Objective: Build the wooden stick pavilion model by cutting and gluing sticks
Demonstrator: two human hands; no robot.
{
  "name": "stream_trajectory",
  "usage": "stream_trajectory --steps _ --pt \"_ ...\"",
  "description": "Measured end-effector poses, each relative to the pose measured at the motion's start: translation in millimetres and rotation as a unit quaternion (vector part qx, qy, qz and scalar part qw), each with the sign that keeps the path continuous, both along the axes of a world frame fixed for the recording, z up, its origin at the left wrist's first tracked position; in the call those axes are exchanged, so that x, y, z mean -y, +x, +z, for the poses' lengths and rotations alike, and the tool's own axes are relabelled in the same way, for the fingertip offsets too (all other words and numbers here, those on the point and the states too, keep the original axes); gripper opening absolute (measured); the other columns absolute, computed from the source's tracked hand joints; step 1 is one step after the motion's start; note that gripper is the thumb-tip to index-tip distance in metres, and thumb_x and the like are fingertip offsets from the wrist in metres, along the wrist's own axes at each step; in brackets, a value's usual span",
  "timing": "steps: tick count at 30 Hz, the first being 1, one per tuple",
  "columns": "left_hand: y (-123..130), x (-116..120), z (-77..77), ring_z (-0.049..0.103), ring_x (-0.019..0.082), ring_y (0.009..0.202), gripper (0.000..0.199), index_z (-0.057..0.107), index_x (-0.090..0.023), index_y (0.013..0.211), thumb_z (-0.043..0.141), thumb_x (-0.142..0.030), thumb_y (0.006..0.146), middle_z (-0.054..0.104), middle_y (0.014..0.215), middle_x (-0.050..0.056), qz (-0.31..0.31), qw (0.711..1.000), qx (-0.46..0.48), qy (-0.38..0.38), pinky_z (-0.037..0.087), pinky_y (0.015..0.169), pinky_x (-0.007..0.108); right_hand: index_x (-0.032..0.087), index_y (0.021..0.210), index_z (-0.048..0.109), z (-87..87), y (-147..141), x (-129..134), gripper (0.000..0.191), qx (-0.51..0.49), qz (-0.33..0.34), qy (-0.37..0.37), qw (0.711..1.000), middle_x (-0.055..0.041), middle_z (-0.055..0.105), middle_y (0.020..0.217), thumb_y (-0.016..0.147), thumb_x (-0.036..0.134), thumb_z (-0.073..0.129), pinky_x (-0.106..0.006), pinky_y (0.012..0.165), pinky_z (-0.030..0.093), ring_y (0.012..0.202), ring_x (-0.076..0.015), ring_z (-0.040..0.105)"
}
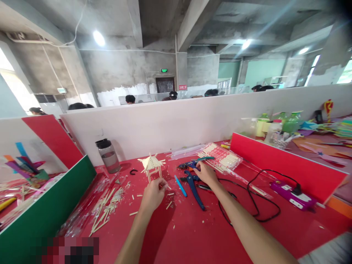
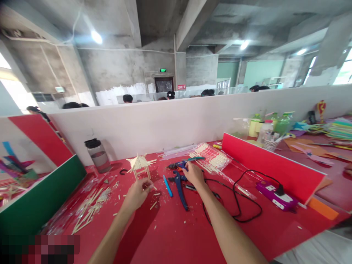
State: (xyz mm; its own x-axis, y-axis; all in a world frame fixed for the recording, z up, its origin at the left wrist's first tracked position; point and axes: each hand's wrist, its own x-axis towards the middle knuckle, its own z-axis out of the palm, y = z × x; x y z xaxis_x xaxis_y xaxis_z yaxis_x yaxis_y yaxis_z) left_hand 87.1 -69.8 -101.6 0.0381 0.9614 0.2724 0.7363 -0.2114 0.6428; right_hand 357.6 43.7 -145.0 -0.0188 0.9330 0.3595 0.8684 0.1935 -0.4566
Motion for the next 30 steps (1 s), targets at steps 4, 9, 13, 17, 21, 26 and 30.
stream_trajectory --steps 4,9,13,17,21,26,30 --pt "-5 4 10.2 0.062 0.020 0.075 0.009 0.066 -0.022 0.078 0.057 -0.021 0.079 0.069 0.083 0.005 0.009 0.999 -0.026 0.037 0.039 0.068 0.028 0.017 0.098 0.055 -7.8 -3 -5 0.014 -0.058 0.001 0.034 0.998 -0.0108 0.068 0.089 0.085 0.023 0.057 -0.031 0.072 0.044 0.084 -0.0258 0.065" --pt "-13 7 38.2 0.061 0.019 0.071 0.013 0.066 -0.022 0.077 0.056 -0.029 0.080 0.068 0.081 0.004 0.035 0.998 0.009 0.051 0.042 0.067 0.027 0.016 0.104 0.052 -4.9 -3 -12 0.018 -0.120 0.000 0.077 0.990 -0.0153 0.063 0.106 0.087 0.020 0.048 -0.035 0.087 0.046 0.103 -0.0268 0.060" --pt "-24 1 72.1 0.061 0.019 0.074 0.016 0.066 -0.021 0.081 0.056 -0.033 0.080 0.068 0.084 0.005 0.060 0.995 -0.027 0.074 0.043 0.068 0.028 0.015 0.115 0.049 1.6 -4 -15 0.029 -0.178 0.014 0.098 0.979 -0.0160 0.059 0.117 0.087 0.020 0.045 -0.038 0.093 0.047 0.109 -0.0257 0.058" --pt "-43 -21 102.3 0.062 0.022 0.088 0.020 0.068 -0.019 0.078 0.056 -0.036 0.077 0.069 0.097 0.008 0.045 0.991 -0.076 0.101 0.046 0.079 0.031 0.014 0.110 0.057 10.6 -8 -11 0.030 -0.234 0.086 0.078 0.965 -0.0129 0.062 0.114 0.080 0.018 0.053 -0.040 0.097 0.046 0.107 -0.0246 0.060" --pt "-61 -47 114.3 0.062 0.024 0.089 0.024 0.068 -0.018 0.071 0.056 -0.039 0.074 0.070 0.089 0.008 -0.021 0.994 -0.081 0.075 0.047 0.079 0.031 0.014 0.110 0.060 22.7 -13 2 0.033 -0.277 0.158 0.040 0.947 -0.0113 0.065 0.112 0.076 0.017 0.060 -0.041 0.098 0.046 0.108 -0.0241 0.061" --pt "-66 -61 110.8 0.061 0.020 0.079 0.028 0.066 -0.018 0.071 0.057 -0.044 0.073 0.069 0.080 0.004 -0.070 0.995 -0.066 0.022 0.047 0.076 0.029 0.019 0.117 0.058 38.2 -18 23 0.046 -0.387 0.284 -0.050 0.876 -0.0079 0.068 0.113 0.072 0.021 0.070 -0.040 0.096 0.048 0.107 -0.0225 0.063" --pt "-66 -63 107.9 0.059 0.018 0.076 0.028 0.063 -0.018 0.067 0.054 -0.044 0.076 0.066 0.077 0.002 -0.121 0.990 -0.065 0.010 0.046 0.078 0.028 0.018 0.105 0.066 42.5 -19 32 0.042 -0.398 0.310 -0.089 0.859 -0.0070 0.071 0.107 0.066 0.028 0.078 -0.040 0.092 0.050 0.100 -0.0236 0.065"
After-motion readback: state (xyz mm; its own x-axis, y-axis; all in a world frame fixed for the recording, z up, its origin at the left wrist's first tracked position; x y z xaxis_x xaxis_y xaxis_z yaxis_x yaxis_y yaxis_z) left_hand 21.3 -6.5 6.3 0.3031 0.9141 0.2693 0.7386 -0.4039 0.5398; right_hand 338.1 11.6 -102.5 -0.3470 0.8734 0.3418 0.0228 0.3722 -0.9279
